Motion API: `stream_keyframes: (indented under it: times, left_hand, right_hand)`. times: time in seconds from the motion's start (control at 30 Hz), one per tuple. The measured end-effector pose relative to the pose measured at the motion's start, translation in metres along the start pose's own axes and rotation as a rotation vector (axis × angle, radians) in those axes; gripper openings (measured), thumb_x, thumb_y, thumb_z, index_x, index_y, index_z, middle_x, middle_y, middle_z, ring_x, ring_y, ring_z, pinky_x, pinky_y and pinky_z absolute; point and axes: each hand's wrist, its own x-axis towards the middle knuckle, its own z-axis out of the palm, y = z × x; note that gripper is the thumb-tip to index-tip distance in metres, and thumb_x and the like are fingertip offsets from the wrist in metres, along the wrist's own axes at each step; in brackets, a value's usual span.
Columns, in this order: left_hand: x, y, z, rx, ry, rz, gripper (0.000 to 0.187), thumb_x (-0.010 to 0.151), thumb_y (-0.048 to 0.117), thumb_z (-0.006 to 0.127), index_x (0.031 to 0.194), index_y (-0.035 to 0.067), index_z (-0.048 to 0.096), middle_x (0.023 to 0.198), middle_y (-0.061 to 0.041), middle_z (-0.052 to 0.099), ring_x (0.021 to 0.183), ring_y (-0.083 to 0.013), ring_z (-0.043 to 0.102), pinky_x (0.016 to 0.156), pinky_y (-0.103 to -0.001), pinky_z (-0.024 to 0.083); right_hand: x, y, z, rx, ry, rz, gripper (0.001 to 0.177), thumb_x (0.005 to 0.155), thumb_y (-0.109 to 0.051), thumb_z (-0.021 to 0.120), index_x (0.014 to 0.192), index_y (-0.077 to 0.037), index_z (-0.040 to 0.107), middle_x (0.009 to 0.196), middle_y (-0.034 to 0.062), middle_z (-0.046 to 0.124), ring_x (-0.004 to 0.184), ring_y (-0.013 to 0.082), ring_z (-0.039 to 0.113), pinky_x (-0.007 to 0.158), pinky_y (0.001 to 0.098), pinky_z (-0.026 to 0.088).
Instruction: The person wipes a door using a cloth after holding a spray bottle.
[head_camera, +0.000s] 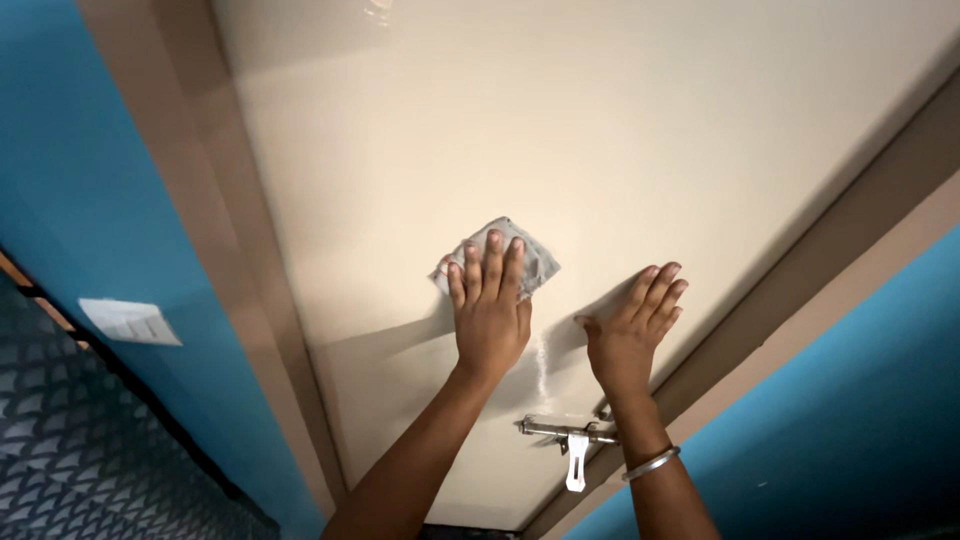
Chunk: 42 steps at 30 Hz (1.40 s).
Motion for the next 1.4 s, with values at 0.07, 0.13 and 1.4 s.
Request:
stream_keyframes:
  times: [0.07, 0.13, 1.4]
  left_hand:
    - [-0.004, -0.004, -0.001, -0.024, 0.005, 0.002, 0.078, 0.088, 0.022, 0.066, 0.160, 0.012, 0.038, 0.168, -0.015, 0.028, 0.155, -0.0423, 0.022, 0.125, -0.060, 0.011]
    - [-0.008, -0.005, -0.002, -0.031, -0.001, 0.002, 0.078, 0.087, 0.020, 0.067, 0.160, 0.013, 0.038, 0.168, -0.014, 0.029, 0.155, -0.0413, 0.023, 0.125, -0.059, 0.011]
    - [-0.018, -0.030, -0.020, 0.003, 0.008, -0.105, 0.075, 0.101, 0.039, 0.052, 0.158, -0.005, 0.030, 0.166, -0.030, 0.022, 0.155, -0.0484, 0.016, 0.124, -0.061, 0.006]
  right_hand:
    - [-0.001, -0.002, 0.002, -0.004, 0.009, -0.020, 0.126, 0.075, -0.034, 0.088, 0.160, 0.008, 0.005, 0.168, 0.0316, -0.004, 0.155, 0.0527, -0.006, 0.123, 0.0699, 0.010]
    - [-0.001, -0.001, 0.002, -0.003, 0.022, -0.035, 0.125, 0.076, -0.034, 0.088, 0.160, 0.008, 0.005, 0.168, 0.0316, -0.003, 0.156, 0.0527, -0.006, 0.123, 0.0699, 0.010]
    - [-0.009, -0.005, 0.009, -0.031, 0.028, -0.060, 0.129, 0.073, -0.043, 0.087, 0.159, 0.011, 0.007, 0.166, 0.0362, -0.001, 0.155, 0.0555, -0.001, 0.122, 0.0703, 0.017]
